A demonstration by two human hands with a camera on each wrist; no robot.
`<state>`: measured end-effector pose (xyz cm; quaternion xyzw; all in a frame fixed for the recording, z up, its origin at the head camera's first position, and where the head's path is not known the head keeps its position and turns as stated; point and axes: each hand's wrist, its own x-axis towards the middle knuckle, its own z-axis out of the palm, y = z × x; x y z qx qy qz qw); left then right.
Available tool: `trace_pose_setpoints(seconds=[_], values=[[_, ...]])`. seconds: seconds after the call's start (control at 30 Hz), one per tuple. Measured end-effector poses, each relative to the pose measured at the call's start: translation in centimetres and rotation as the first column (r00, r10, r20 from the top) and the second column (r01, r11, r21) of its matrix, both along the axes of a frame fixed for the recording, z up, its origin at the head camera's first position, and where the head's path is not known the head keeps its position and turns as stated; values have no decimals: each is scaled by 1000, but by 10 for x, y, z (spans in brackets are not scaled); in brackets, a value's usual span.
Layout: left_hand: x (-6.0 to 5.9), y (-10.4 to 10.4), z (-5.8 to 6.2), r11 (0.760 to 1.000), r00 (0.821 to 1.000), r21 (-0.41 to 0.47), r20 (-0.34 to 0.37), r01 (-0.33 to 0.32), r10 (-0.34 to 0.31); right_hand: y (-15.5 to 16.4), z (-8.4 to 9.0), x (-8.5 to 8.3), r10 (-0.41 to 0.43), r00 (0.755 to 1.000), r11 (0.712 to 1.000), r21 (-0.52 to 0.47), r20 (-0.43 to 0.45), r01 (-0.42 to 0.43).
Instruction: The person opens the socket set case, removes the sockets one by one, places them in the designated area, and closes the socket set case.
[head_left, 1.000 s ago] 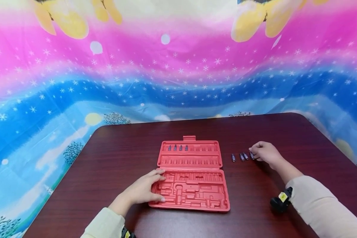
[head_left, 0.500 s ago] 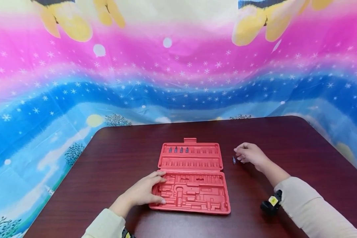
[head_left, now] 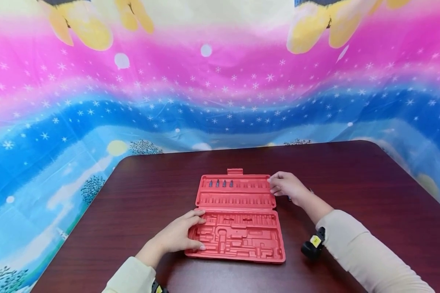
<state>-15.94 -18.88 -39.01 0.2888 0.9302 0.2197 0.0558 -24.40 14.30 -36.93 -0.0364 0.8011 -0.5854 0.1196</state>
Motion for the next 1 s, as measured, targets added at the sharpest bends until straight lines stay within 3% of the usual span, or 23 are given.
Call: trace_pose_setpoints(seconds=[0.47,1.0], values=[[-1,-3,-3,1000,999,4,32,-16,16,-49,-1,-23,-25,996,994,-100,86,33],[1,0,-2,1000,999,18,31,-12,11,-84,-11,-43,-1,998,999,-39,64,3]])
